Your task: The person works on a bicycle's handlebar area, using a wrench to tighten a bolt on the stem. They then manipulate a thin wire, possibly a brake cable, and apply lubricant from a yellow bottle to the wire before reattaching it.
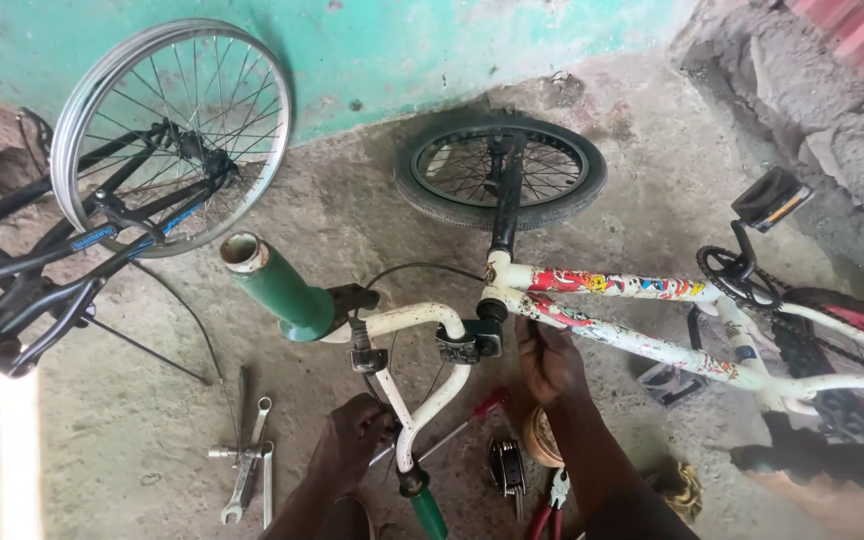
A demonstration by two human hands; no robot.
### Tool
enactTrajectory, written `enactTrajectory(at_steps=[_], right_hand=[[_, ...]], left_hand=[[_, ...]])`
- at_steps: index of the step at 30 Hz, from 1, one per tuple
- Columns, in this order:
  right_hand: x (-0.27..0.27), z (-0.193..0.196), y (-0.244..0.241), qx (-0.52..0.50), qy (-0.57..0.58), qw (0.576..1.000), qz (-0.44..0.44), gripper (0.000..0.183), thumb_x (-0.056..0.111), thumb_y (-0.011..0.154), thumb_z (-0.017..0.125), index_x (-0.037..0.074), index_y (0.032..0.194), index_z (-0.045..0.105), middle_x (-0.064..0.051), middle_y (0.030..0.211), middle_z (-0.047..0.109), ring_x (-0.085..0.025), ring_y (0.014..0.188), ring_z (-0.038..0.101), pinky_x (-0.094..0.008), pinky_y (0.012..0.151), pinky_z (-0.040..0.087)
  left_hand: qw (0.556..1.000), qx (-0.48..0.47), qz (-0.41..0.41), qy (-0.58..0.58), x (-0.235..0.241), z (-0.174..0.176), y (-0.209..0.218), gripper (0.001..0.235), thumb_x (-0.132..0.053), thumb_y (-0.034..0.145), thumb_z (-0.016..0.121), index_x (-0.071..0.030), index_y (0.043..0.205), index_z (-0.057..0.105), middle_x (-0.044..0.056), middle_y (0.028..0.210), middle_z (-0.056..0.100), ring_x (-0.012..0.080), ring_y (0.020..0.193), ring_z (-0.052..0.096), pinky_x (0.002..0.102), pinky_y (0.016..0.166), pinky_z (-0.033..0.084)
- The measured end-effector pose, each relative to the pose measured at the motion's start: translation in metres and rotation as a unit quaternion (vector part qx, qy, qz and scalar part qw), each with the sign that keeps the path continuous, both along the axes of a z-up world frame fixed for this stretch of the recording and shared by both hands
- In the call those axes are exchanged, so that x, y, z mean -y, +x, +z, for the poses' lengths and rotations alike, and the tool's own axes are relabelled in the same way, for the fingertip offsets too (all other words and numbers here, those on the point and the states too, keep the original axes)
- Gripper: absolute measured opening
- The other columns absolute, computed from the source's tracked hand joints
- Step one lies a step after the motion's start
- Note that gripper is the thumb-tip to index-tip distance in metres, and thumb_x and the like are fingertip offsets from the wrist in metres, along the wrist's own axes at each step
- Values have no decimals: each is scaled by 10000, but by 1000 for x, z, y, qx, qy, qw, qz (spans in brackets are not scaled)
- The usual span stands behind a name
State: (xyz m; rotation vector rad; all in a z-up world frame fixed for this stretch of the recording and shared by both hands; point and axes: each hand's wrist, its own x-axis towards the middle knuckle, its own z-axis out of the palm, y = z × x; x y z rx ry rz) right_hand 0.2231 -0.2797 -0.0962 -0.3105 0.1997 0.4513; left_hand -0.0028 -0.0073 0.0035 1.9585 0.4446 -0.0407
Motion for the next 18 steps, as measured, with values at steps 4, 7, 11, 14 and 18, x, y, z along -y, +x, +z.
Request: enactTrajectory(at_steps=[4, 7, 11, 14, 18], right_hand=[[-5, 5, 0, 0, -22, 999, -29, 368, -47, 928, 613, -2, 1293, 607, -138, 1279, 674, -256, 1114, 678, -315, 997, 572], [-4, 2, -4, -15, -13, 999, -38, 255, -34, 966, 585, -27, 1221, 593, -145, 1238, 654, -244, 1047, 659, -340, 1003, 571], [-10, 4, -12, -22, 6, 999, -37, 264, 25, 975, 627, -87, 1210, 579, -181, 1181, 668, -259, 1061, 660, -366, 1048, 557], [-15, -7, -22, 6, 40, 999, 4, 376, 186, 1012, 626, -67, 1286, 580, -187, 1272, 663, -269, 1130, 659, -318, 941, 560], [-41, -9, -42, -46, -71, 996, -10, 335, 339, 1058, 551, 98, 1236, 701, -121, 1153, 760, -256, 1006, 734, -336, 915, 605]], left_hand=[[1000, -2, 13, -6, 2, 3, 0, 77, -69, 884, 693, 0, 881, 727, 60, 777, 734, 131, 596, 665, 273, 563, 556], [999, -30, 12, 14, 2, 3, 1, 87, -95, 890, 705, -26, 843, 731, 59, 686, 735, 129, 533, 628, 271, 498, 504], [999, 23, 5, 38, 0, -2, 1, 80, -72, 862, 715, -33, 794, 696, 52, 707, 711, 127, 536, 583, 280, 512, 496], [999, 1, 42, -9, -2, -4, 1, 60, -43, 881, 670, -20, 883, 725, 86, 870, 761, 148, 626, 665, 282, 580, 572], [973, 30, 192, -128, -22, -21, 11, 314, -224, 1058, 530, 28, 1046, 717, 178, 812, 666, 272, 732, 667, 421, 713, 578]])
